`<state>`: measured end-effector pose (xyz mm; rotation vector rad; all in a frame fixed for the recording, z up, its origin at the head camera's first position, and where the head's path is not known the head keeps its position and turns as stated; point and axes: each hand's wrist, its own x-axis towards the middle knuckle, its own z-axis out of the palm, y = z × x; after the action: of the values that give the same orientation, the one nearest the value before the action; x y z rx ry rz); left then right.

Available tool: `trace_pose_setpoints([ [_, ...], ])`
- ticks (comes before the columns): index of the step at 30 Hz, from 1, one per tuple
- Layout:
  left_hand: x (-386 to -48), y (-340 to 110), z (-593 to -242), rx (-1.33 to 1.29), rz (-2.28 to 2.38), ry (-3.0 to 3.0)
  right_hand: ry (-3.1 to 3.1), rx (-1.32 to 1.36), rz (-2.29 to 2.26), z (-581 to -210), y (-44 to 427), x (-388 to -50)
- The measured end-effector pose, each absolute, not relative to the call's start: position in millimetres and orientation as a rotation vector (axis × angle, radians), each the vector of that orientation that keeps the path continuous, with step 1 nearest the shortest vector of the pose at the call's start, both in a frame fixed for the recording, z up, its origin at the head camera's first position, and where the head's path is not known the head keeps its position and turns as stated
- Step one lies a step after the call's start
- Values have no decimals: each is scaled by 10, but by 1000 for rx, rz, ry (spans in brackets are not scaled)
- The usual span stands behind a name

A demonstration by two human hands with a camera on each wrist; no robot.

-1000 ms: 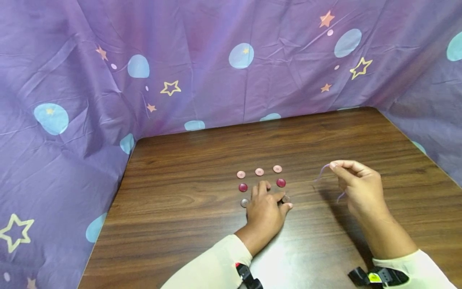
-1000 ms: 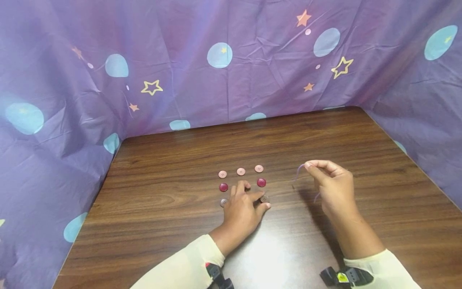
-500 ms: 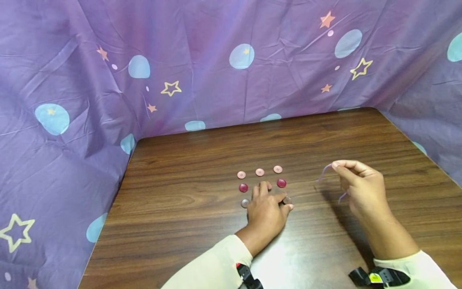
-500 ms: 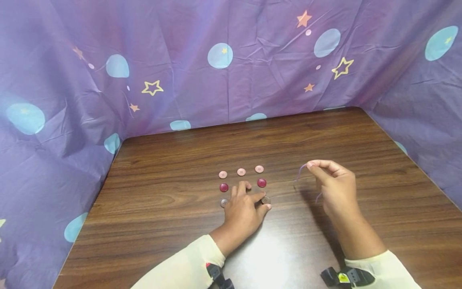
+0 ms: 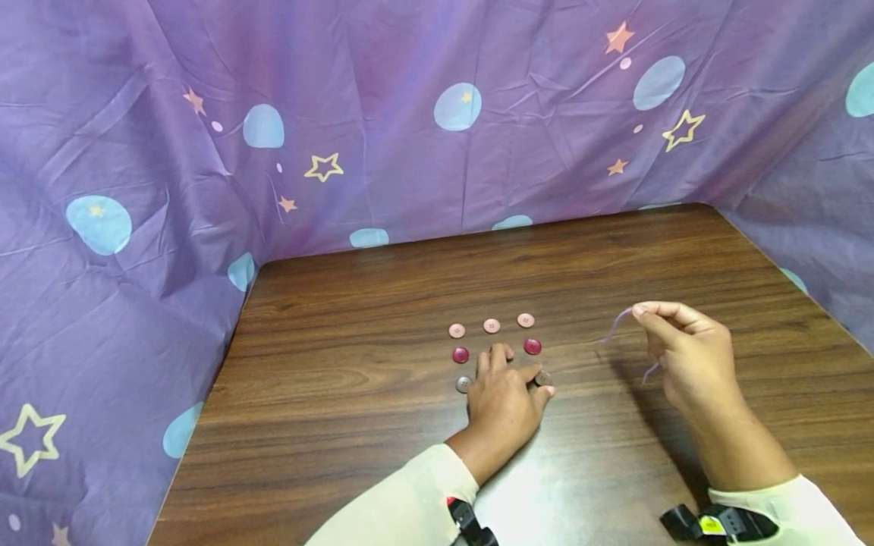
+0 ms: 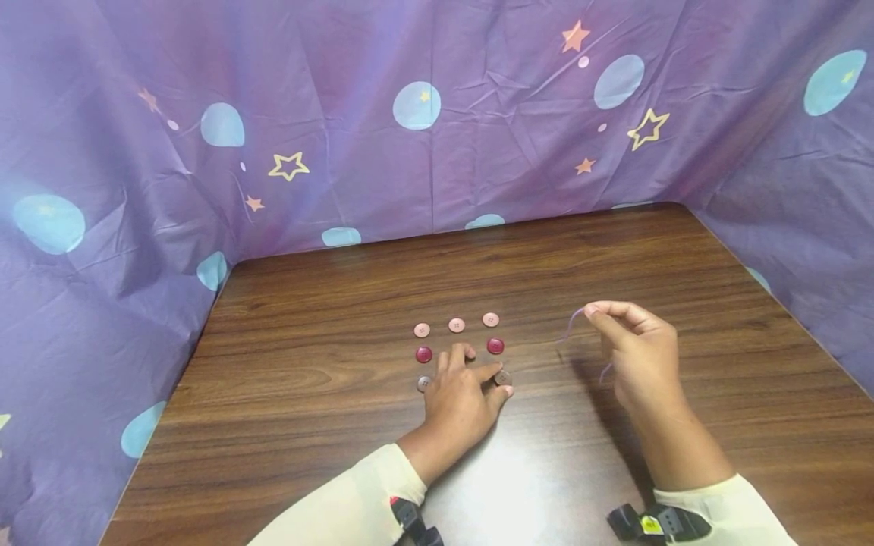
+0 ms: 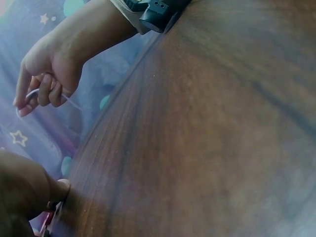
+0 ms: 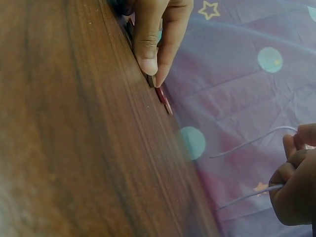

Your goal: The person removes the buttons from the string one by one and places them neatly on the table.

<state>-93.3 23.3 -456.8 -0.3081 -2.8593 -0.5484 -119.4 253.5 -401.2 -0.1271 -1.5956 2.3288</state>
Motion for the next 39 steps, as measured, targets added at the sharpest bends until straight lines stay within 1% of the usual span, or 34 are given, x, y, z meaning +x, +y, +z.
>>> trace_pose_setpoints([
  [20,-932,230,-4563,-310,-573,-2836,-1592,-117,2333,-4004,2543,-1202],
  [39,-892,163,-4555,-368,-719,-2778,-1763,-232,2228,-4074,2559,-1241],
])
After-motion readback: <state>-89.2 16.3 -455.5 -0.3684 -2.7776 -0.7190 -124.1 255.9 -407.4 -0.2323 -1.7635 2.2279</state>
